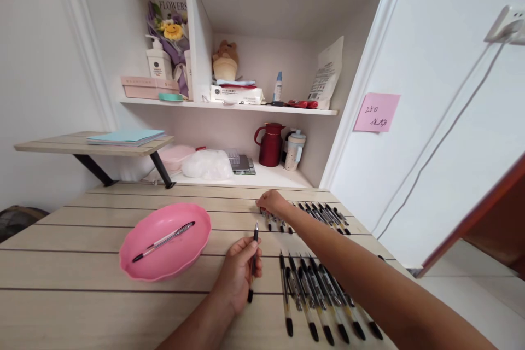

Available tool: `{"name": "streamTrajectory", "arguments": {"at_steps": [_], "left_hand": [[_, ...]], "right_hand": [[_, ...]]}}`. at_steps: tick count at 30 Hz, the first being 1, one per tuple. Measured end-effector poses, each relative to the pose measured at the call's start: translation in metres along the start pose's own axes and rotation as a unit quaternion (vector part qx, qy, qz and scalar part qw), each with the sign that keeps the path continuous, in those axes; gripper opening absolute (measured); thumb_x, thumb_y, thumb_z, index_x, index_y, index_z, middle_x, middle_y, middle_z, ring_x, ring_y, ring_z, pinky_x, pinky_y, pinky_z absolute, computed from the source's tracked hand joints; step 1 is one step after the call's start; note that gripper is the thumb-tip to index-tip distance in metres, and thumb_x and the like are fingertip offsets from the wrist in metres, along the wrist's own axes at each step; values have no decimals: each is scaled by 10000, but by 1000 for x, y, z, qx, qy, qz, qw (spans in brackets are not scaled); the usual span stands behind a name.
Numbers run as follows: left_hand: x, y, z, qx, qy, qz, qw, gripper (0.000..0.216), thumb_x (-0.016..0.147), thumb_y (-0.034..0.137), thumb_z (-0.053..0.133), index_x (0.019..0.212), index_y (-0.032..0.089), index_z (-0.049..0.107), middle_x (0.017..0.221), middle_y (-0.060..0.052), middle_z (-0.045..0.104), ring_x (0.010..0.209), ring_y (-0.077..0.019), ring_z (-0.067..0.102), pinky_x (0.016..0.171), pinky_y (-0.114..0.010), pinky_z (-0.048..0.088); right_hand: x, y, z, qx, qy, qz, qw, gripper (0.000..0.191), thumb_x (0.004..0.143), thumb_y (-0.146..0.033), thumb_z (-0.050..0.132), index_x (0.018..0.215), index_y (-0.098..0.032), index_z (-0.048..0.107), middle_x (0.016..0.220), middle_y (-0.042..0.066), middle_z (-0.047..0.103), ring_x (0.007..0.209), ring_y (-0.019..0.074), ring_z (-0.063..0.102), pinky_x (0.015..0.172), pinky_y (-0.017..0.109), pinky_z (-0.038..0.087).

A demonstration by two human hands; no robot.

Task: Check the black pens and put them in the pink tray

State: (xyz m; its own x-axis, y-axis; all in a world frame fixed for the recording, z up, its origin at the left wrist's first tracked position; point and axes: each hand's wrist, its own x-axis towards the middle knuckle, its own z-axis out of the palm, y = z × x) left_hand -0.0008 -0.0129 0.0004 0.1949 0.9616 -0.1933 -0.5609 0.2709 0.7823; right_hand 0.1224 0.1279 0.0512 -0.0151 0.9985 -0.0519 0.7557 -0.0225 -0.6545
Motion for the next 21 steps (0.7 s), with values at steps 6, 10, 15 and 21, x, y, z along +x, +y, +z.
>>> {"name": "streamTrajectory", "arguments": {"at_steps": [6, 10, 15, 21], "left_hand": [[0, 0, 1, -15, 1, 30, 999, 188, 629, 260, 661, 709, 161, 522, 595, 44, 515, 456, -44, 438, 444, -177, 302], [0, 0, 2, -16, 18, 48, 999, 205, 596, 241, 682, 690, 159, 520, 562, 53, 498, 447, -46, 432, 434, -178, 297], [-2, 1, 1, -15, 11, 25, 1000, 196, 623, 277, 656, 707, 145, 538, 566, 30, 521, 437, -53, 444, 430, -183, 303], [-1, 1, -1, -22, 13, 16, 1000, 194, 660, 295, 625, 766, 158, 540, 566, 35, 521, 426, -53, 443, 425, -180, 302]], "right_hand": [[-59, -2, 13, 252, -134, -55, 957, 445, 735, -578, 412, 714, -162, 568, 635, 17, 609, 513, 75, 530, 448, 171, 358], [-78, 0, 25, 333, -112, -43, 935, 333, 574, -451, 666, 600, -153, 521, 461, -40, 516, 445, 64, 458, 439, 175, 324], [-82, -3, 29, 398, -114, -28, 910, 306, 552, -399, 690, 560, -144, 521, 455, -41, 515, 408, 59, 424, 449, 200, 339], [-89, 0, 25, 420, -154, -2, 894, 363, 612, -494, 623, 641, -151, 509, 549, -21, 565, 462, 68, 491, 484, 201, 375]]}}
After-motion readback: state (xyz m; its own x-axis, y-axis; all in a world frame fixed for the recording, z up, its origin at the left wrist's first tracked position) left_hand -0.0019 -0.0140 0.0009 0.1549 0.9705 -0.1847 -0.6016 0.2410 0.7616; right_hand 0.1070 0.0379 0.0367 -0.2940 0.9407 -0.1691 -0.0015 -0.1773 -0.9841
